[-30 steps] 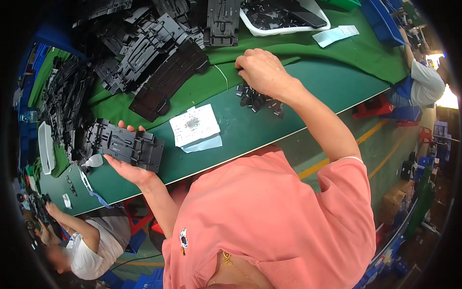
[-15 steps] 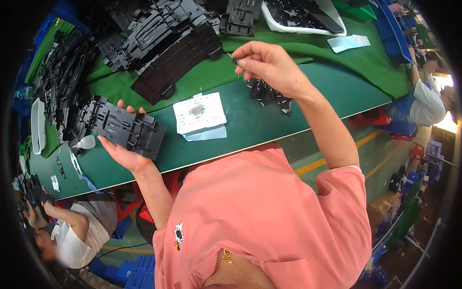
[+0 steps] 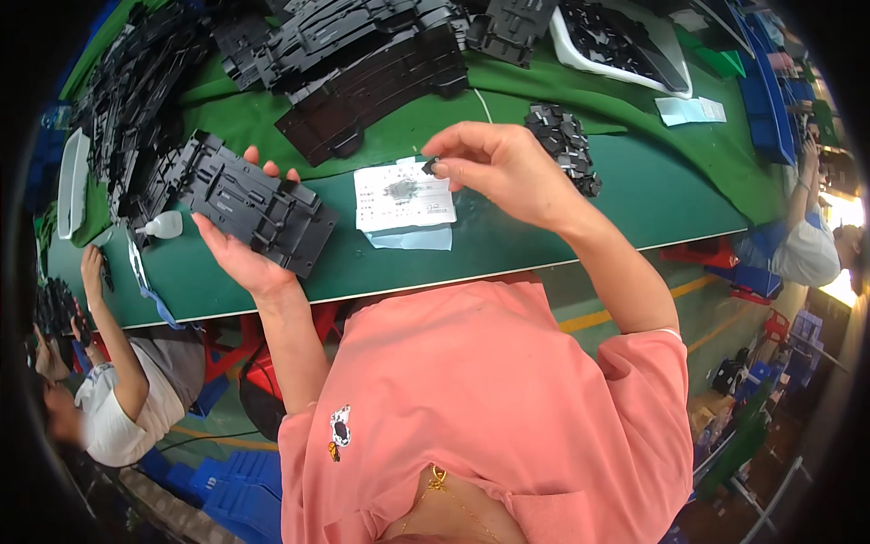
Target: The person assembles plastic car chassis by picking up small plastic components, dabbing them on an adhesive pad, and attaching them onto the chassis by hand.
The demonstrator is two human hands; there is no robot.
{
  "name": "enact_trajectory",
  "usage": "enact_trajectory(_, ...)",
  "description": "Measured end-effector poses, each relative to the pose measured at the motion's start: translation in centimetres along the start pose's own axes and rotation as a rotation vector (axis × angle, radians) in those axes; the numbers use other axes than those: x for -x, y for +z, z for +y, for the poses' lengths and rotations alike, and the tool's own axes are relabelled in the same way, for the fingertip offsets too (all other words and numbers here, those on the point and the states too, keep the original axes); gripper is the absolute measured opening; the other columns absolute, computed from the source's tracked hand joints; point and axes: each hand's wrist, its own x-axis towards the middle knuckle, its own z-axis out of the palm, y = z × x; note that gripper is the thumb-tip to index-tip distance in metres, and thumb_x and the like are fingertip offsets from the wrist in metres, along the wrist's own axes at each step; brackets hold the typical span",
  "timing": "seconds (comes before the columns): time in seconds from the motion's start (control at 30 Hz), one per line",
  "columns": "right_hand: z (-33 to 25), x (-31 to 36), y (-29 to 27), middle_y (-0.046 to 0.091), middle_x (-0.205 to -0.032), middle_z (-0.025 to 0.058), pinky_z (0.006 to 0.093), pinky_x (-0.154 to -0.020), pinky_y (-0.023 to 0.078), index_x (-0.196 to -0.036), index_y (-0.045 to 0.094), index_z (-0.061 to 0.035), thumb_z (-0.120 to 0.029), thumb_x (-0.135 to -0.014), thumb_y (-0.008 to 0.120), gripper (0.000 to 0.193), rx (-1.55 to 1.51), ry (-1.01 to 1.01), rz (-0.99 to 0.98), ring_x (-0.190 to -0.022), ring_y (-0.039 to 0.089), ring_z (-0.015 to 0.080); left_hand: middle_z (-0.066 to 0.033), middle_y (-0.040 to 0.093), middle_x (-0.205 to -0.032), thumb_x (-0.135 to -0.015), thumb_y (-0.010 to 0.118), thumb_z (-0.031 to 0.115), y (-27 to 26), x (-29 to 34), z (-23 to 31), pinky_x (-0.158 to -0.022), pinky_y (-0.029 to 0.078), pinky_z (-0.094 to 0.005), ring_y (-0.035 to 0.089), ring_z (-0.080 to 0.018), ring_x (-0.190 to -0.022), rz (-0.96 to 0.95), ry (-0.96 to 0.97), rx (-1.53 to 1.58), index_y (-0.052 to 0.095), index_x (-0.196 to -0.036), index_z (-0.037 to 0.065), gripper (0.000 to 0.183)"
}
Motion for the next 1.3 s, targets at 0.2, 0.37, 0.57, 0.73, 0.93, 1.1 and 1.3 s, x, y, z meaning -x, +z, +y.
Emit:
enact_trajectory(0.2,-0.3,-0.2,2.1,0.066,-0.086,0.0132,0.0323,-0.065,0.051,-0.096,0.062,0.0011,-0.003,-0.083,0.062,0.013,0.629,-0.398,0.012,-0.073,0.063,0.0275,-0.0227,0.046,-0.132,-0.094,0.026,0.059,-0.3,-0.2,0.0,-0.094,0.043,-0.0549,0.056,-0.0345,-0.106,-0.055,0.003,0.015,0.033,-0.140,0.006,0.071)
enact_trajectory(0.37,0.9,-1.1,2.9,0.058,-0.086,0.0115,0.0373,-0.070,0.050,-0.091,0.059,-0.0007,-0.001,-0.074,0.060,0.018,0.924,-0.747,0.001,-0.080,0.059,0.0282,-0.0233,0.046,-0.131,-0.094,0.026,0.059,-0.2,-0.2,0.1,-0.093,0.045,-0.0541,0.057,-0.0345,-0.106,-0.027,0.021,-0.014,0.033,-0.139,0.005,0.071)
enact_trajectory(0.57,0.9,-0.9,3.2,0.059,-0.092,0.0130,0.0368,-0.074,0.050,-0.094,0.060,0.0018,0.003,-0.074,0.059,0.020,0.986,-0.718,-0.094,-0.086,0.059,0.0288,-0.0236,0.046,-0.131,-0.094,0.026,0.060,-0.3,-0.1,0.1,-0.093,0.045,-0.0537,0.057,-0.0346,-0.106,-0.022,0.021,0.000,0.033,-0.139,0.004,0.072)
enact_trajectory(0.73,1.0,-0.7,2.8,0.059,-0.092,0.0135,0.0375,-0.073,0.050,-0.094,0.060,0.0009,0.002,-0.075,0.059,0.019,0.996,-0.685,-0.146,-0.086,0.059,0.0297,-0.0234,0.046,-0.131,-0.094,0.027,0.060,-0.2,-0.1,0.1,-0.093,0.044,-0.0536,0.056,-0.0349,-0.106,-0.010,0.014,0.004,0.033,-0.140,0.005,0.072)
enact_trajectory(0.93,0.0,-0.9,3.0,0.059,-0.086,0.0134,0.0373,-0.067,0.050,-0.090,0.060,0.0011,-0.001,-0.080,0.061,0.011,0.825,-0.566,-0.071,-0.077,0.060,0.0289,-0.0235,0.046,-0.132,-0.094,0.027,0.060,-0.3,-0.1,0.1,-0.093,0.044,-0.0534,0.056,-0.0352,-0.106,-0.034,0.006,0.031,0.032,-0.140,0.005,0.072)
enact_trajectory(1.1,0.0,-1.1,3.4,0.059,-0.080,0.0133,0.0367,-0.063,0.049,-0.086,0.060,0.0019,-0.004,-0.081,0.062,0.008,0.742,-0.360,-0.045,-0.071,0.060,0.0283,-0.0236,0.046,-0.132,-0.094,0.027,0.061,-0.3,-0.1,0.0,-0.093,0.044,-0.0534,0.056,-0.0349,-0.106,-0.027,0.012,0.002,0.032,-0.140,0.005,0.072)
enact_trajectory(1.3,0.2,-1.3,3.6,0.059,-0.080,0.0132,0.0373,-0.062,0.048,-0.084,0.060,0.0019,-0.005,-0.080,0.061,0.008,0.836,-0.427,-0.032,-0.070,0.060,0.0291,-0.0238,0.046,-0.131,-0.094,0.026,0.060,-0.2,-0.1,-0.1,-0.093,0.044,-0.0533,0.056,-0.0346,-0.105,-0.024,0.015,-0.001,0.032,-0.139,0.004,0.072)
